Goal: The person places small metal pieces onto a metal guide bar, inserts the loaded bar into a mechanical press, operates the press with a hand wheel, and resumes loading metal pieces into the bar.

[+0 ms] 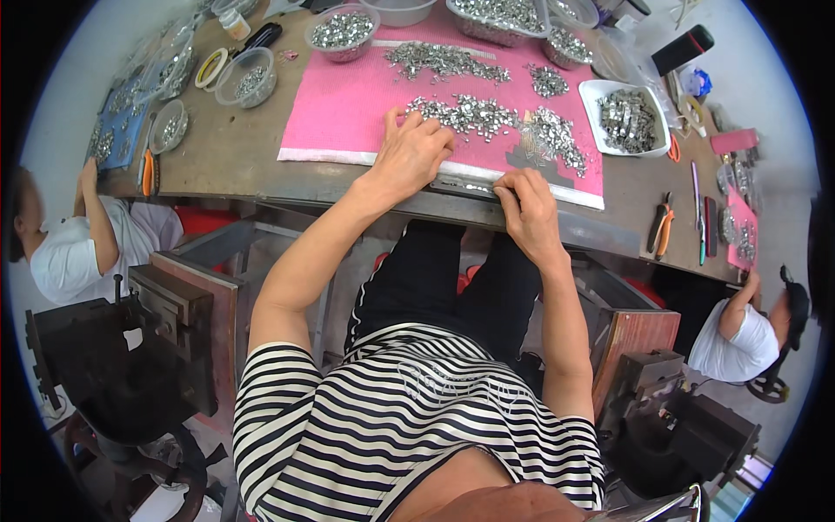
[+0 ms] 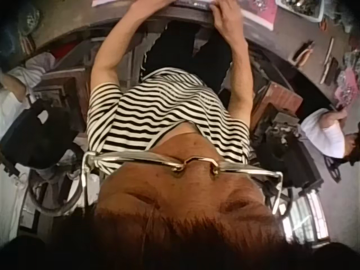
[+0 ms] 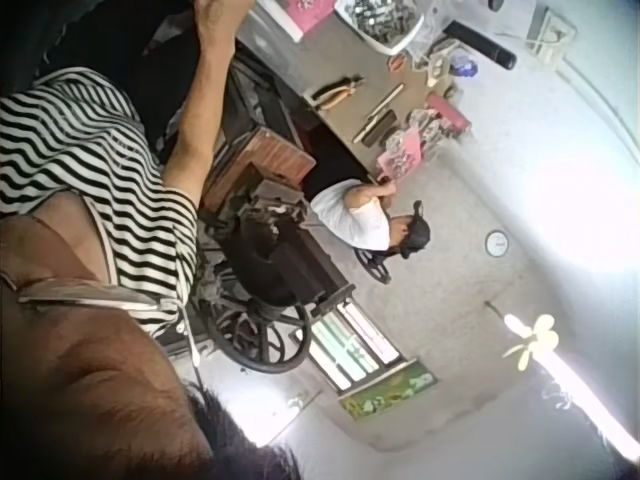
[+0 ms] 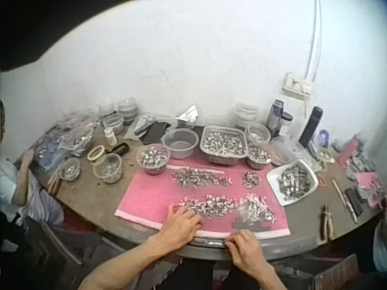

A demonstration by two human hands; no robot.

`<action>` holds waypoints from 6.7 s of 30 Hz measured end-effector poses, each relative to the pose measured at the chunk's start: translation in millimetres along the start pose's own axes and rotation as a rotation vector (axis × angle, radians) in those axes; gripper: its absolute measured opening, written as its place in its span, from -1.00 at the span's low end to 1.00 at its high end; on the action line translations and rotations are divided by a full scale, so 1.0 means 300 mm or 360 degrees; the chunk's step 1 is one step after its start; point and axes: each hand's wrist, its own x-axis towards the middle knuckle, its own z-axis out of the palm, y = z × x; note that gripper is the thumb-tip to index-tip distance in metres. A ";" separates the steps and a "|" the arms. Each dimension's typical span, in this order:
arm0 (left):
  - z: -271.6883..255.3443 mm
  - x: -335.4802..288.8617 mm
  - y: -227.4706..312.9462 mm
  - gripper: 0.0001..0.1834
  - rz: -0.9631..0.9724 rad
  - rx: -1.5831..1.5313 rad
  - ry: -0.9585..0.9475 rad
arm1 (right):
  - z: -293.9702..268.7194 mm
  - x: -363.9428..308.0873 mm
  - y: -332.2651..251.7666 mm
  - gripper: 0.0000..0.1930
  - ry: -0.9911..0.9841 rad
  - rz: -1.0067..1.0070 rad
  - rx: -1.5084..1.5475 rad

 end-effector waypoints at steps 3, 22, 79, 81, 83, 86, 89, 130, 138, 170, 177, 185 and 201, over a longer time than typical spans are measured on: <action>0.015 -0.007 0.010 -0.95 -0.0021 -0.0122 0.0067 | 0.004 -0.003 -0.011 -0.88 0.0024 -0.0075 -0.0107; 0.062 -0.032 0.199 -0.88 0.0043 -0.0708 0.0221 | -0.017 0.007 0.026 -0.88 0.0121 0.0550 0.0339; 0.049 -0.126 0.092 -0.63 -0.0063 -0.0474 0.0287 | -0.193 -0.153 0.012 -0.51 -0.0113 0.0558 0.0196; 0.066 -0.076 0.157 -0.64 -0.0015 -0.0682 0.0234 | -0.273 -0.221 -0.005 -0.50 0.0010 0.0593 0.0170; 0.089 0.000 0.251 -0.66 0.0021 -0.0893 0.0165 | -0.374 -0.298 -0.033 -0.48 0.0088 0.0711 0.0175; 0.200 0.128 0.429 -0.69 0.0189 -0.1260 -0.0010 | -0.510 -0.458 -0.080 -0.51 0.0351 0.0808 0.0033; 0.322 0.231 0.726 -0.69 0.0418 -0.1622 -0.0345 | -0.656 -0.707 -0.169 -0.55 0.0688 0.1108 -0.0164; 0.703 0.152 1.565 0.20 0.1363 -0.1740 -0.1345 | -0.906 -1.467 -0.979 -0.85 0.2590 0.1714 -0.1710; 0.694 0.172 1.649 0.14 0.1546 -0.1521 -0.1310 | -1.428 -1.281 -1.245 -0.71 0.2123 0.2189 -0.1377; 0.735 0.167 1.705 0.23 0.1527 -0.1364 -0.1370 | -1.735 -1.281 -1.169 -0.76 0.2097 0.2164 -0.1007; 0.727 0.183 1.721 0.16 0.1543 -0.1394 -0.1347 | -1.023 -1.407 -1.028 -0.64 0.2504 0.1514 -0.2308; 0.732 0.216 1.685 -0.07 0.1360 -0.1866 -0.1513 | -1.567 -1.351 -1.274 -0.63 0.1821 0.2389 -0.1584; 0.784 0.382 1.778 -0.38 0.1836 -0.1561 -0.1063 | -1.787 -1.300 -1.204 -0.46 0.1543 0.2223 -0.1760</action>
